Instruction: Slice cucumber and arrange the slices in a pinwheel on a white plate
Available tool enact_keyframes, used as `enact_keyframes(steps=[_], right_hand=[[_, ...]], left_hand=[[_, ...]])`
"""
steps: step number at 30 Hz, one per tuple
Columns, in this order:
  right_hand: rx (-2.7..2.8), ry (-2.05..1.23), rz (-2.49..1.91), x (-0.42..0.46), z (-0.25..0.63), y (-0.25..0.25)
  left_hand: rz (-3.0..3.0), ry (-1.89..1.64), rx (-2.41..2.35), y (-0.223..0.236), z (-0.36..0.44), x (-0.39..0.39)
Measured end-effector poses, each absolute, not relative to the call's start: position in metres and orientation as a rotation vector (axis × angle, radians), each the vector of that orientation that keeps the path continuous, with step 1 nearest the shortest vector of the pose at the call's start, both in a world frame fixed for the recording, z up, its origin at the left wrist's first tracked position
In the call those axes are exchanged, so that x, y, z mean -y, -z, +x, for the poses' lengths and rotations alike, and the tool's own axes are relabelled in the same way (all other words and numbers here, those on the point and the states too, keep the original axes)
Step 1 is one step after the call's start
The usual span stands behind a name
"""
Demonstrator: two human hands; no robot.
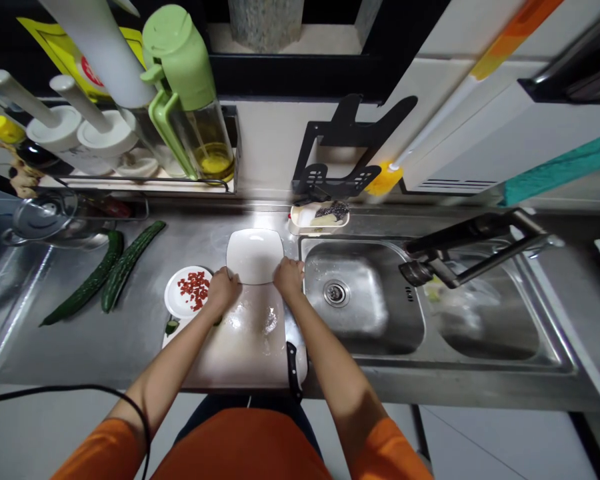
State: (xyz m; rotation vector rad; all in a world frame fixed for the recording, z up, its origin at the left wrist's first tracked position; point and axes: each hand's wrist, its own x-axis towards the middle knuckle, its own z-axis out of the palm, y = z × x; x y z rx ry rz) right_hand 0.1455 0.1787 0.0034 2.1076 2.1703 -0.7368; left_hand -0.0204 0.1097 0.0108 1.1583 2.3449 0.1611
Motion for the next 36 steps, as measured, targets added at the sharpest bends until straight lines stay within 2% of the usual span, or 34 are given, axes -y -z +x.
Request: enact_keyframes(steps=[8,14,24,36], right_hand=[[-2.177,0.745,2.098,-0.189,0.151,0.007],[-2.212,0.745,2.084,-0.186,0.157,-0.007],[-2.285,0.766,2.011,-0.108,0.179,-0.032],[-2.212,0.706,1.939,-0.047,0.195,-0.030]], left_hand=[[1.117,-0.265,-2.346,-0.012,-0.020,-0.112],[1.144,-0.361,-2.316,-0.021,-0.020,-0.104],[1.184,-0.648,-2.144,-0.016,-0.017,-0.018],[1.238,-0.580,-2.154,0.006,0.000,0.040]])
